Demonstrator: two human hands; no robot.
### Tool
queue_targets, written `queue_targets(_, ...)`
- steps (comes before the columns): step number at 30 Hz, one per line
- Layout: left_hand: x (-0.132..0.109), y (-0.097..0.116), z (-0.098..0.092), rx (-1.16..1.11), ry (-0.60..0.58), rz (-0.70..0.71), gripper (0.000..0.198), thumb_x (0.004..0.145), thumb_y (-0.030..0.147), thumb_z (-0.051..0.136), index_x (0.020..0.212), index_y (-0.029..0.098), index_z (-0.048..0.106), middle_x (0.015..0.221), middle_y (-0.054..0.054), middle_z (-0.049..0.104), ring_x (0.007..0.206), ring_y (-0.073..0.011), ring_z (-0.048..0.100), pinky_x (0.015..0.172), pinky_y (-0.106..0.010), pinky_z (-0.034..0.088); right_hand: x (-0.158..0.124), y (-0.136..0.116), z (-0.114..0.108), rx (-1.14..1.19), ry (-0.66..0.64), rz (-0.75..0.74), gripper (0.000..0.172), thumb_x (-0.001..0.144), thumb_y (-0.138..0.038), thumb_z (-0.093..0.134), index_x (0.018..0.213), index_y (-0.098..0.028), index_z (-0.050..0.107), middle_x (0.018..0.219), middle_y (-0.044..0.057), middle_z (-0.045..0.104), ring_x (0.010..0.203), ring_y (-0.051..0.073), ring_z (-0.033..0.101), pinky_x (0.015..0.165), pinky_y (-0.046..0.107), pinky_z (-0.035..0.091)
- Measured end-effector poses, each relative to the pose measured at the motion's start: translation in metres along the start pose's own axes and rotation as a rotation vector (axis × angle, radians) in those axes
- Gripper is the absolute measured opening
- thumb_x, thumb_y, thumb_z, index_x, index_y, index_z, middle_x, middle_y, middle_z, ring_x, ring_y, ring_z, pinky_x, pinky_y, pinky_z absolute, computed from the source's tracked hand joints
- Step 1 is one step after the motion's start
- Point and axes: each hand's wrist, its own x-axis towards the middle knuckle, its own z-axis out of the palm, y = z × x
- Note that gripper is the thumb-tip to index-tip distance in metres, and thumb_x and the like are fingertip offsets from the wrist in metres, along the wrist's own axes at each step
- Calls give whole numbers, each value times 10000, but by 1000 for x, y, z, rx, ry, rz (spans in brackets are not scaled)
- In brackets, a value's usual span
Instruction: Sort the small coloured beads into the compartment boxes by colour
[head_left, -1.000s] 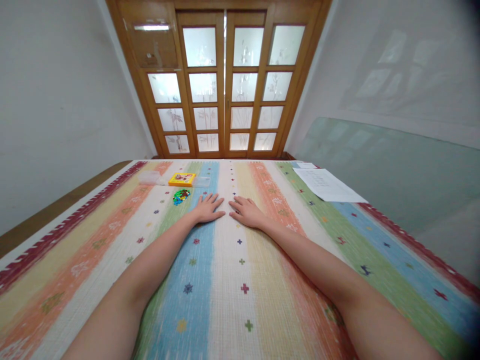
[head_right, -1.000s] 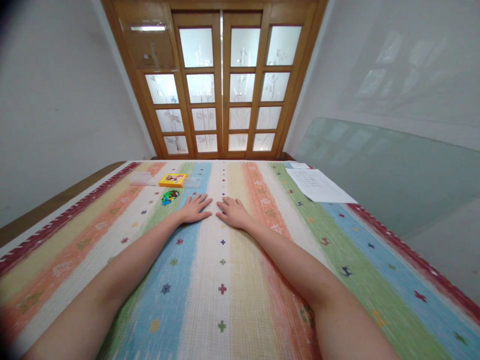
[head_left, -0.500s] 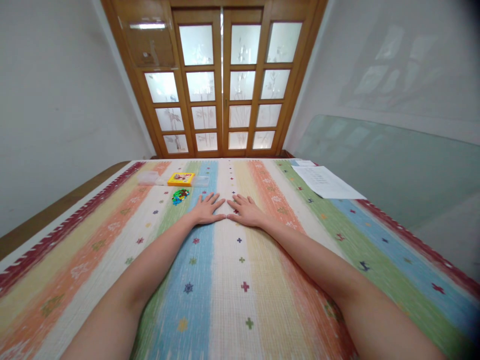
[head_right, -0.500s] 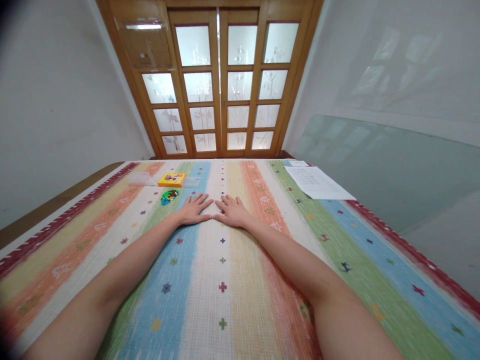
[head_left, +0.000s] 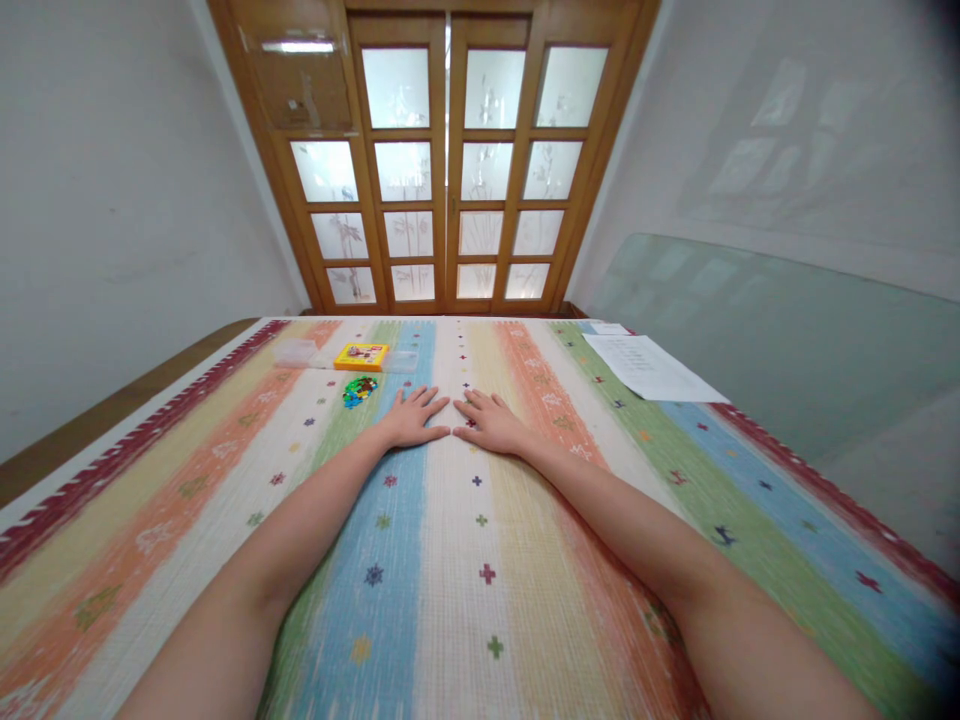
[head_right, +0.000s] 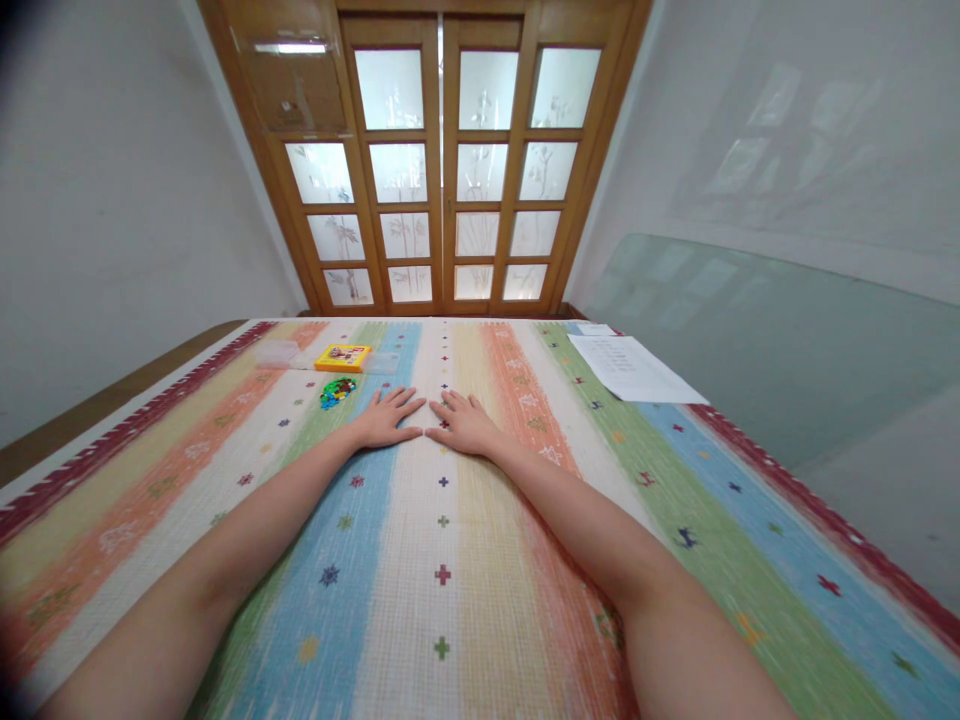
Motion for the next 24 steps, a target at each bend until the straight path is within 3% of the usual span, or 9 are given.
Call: queue_targets(24,1,-3,3,-8,28,1,791,985,758,440,1664,363,346,1779,-71,192,1642,-347,162,1300,-636,93,-2,-2,-6,1,0,-4,729,1059,-679,401,1639,-239,431,1714,172,321,1589,350,286,1264,580,230)
